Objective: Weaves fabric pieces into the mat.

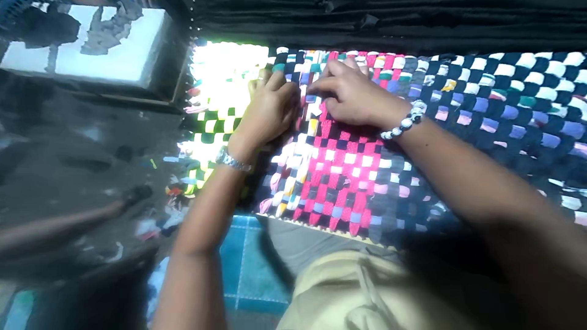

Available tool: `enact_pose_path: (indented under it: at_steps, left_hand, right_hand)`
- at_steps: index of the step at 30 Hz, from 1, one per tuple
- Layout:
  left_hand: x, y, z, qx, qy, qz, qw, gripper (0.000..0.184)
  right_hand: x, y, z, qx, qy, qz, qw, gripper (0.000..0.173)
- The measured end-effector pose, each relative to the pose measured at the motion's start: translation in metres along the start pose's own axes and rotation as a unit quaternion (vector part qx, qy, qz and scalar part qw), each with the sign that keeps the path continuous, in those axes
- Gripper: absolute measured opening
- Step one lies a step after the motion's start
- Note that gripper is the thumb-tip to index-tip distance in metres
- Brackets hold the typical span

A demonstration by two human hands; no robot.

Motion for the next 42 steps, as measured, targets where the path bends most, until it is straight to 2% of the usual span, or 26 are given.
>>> enact_pose_path:
  at_steps: [4,8,13,16,18,20,22,26,30,35,42]
  left_hand:
    - [0.004,0.0,-0.003,0.002,-0.004,-0.006,1.0,0.027]
    - [0.008,0.002,-0.005,0.001,0.005,-0.018,1.0,0.032]
    - [0.009,0.006,-0.005,-0.049,-0.001,-0.035,0.998,0.038]
    - [0.008,0.011,-0.001,-0.077,-0.006,-0.024,0.997,0.039]
    - [0.004,0.009,0.005,-0.106,-0.032,-0.04,0.993,0.037]
    - [-0.002,-0.004,0.013,-0.115,-0.075,-0.102,0.985,0.032]
    - [0.0,-0.023,0.01,-0.095,-0.072,-0.146,0.982,0.029]
    - [0.021,-0.05,-0.024,0.014,0.001,-0.072,0.997,0.029]
    - [0.023,-0.057,-0.034,0.128,-0.035,-0.089,0.987,0.025]
    - [0.029,-0.045,-0.035,0.053,0.011,-0.078,0.995,0.025]
    - [0.032,-0.039,-0.035,-0.009,0.039,-0.079,0.996,0.038]
  right_hand:
    - [0.009,0.007,-0.007,-0.047,0.028,-0.013,0.998,0.039]
    - [0.015,0.005,-0.005,-0.024,0.107,-0.001,0.994,0.037]
    - [0.011,0.004,-0.003,0.02,0.125,0.046,0.991,0.037]
    - [0.004,-0.004,0.011,0.112,0.073,0.104,0.985,0.036]
    - [-0.003,-0.017,0.029,0.173,0.024,0.084,0.981,0.027]
    - [-0.012,-0.028,0.046,0.129,-0.002,0.031,0.991,0.025]
    - [-0.025,-0.028,0.055,0.05,0.007,-0.004,0.999,0.025]
    - [-0.049,-0.026,0.031,-0.061,0.054,-0.025,0.996,0.03]
    - [-0.056,-0.03,0.014,-0.06,-0.031,-0.053,0.996,0.034]
    - [-0.052,-0.023,-0.003,-0.063,-0.072,-0.055,0.994,0.042]
    - [-0.051,-0.028,-0.001,-0.058,-0.122,0.0,0.991,0.033]
Point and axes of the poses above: each hand's wrist, its own x-axis towards the middle knuckle, its own z-axis out of the back of the hand, y = z × x, the point moved 7 cm from there along x, towards the middle knuckle, and after that the axes turned 7 degrees about -x, right-handed, at the moved point
